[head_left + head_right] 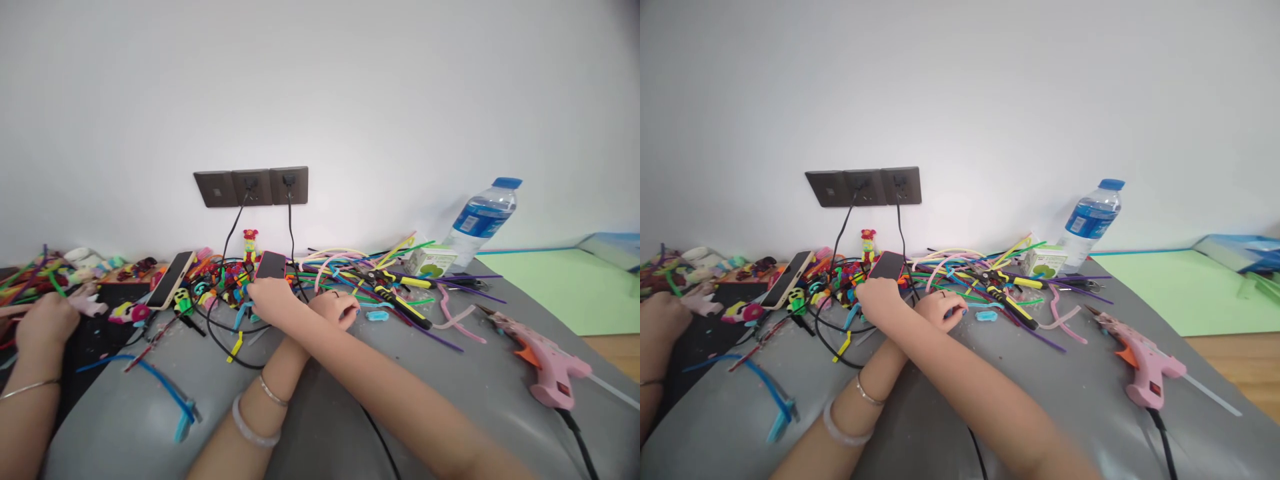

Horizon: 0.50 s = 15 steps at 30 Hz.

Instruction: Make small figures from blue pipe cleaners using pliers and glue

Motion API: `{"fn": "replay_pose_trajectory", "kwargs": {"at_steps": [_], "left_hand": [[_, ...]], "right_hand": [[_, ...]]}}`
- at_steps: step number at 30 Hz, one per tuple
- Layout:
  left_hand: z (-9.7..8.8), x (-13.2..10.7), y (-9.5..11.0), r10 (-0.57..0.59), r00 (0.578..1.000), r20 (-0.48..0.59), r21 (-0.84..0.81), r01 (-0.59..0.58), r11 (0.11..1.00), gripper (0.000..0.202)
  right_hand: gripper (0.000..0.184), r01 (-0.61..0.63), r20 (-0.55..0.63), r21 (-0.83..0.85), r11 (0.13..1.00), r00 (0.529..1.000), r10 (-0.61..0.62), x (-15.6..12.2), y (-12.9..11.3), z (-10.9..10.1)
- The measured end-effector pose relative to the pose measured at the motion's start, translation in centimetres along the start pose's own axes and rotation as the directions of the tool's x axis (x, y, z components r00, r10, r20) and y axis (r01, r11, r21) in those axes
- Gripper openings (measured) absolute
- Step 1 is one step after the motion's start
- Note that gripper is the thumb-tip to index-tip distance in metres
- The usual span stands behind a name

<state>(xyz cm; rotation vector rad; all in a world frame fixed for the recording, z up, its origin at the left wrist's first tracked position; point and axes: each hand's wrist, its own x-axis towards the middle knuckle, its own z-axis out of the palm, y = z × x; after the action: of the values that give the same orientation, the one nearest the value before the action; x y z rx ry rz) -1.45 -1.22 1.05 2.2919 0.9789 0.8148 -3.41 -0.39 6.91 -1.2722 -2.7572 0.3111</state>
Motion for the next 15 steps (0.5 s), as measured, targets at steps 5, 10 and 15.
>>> {"fn": "replay_pose_trajectory", "kwargs": {"at_steps": [5,10,15], "left_hand": [[-0.4,0.0,0.0,-0.046,0.995,0.088,0.09,0.038,0.995,0.025],[-0.9,-0.1,0.7,-0.067,0.992,0.103,0.165,0.05,0.985,0.027],[-0.7,0.0,0.4,-0.078,0.997,0.023,0.164,0.074,0.984,0.026]], "right_hand": [[0.018,-0.016,-0.03,0.041,0.999,0.999,0.017,-0.4,0.7,1.0],[0.012,-0.089,-0.134,0.162,0.983,0.985,0.111,-1.4,0.3,1.1],[0.016,-0.093,-0.316,0.338,0.937,0.926,0.206,-3.4,2.2,-1.0]]}}
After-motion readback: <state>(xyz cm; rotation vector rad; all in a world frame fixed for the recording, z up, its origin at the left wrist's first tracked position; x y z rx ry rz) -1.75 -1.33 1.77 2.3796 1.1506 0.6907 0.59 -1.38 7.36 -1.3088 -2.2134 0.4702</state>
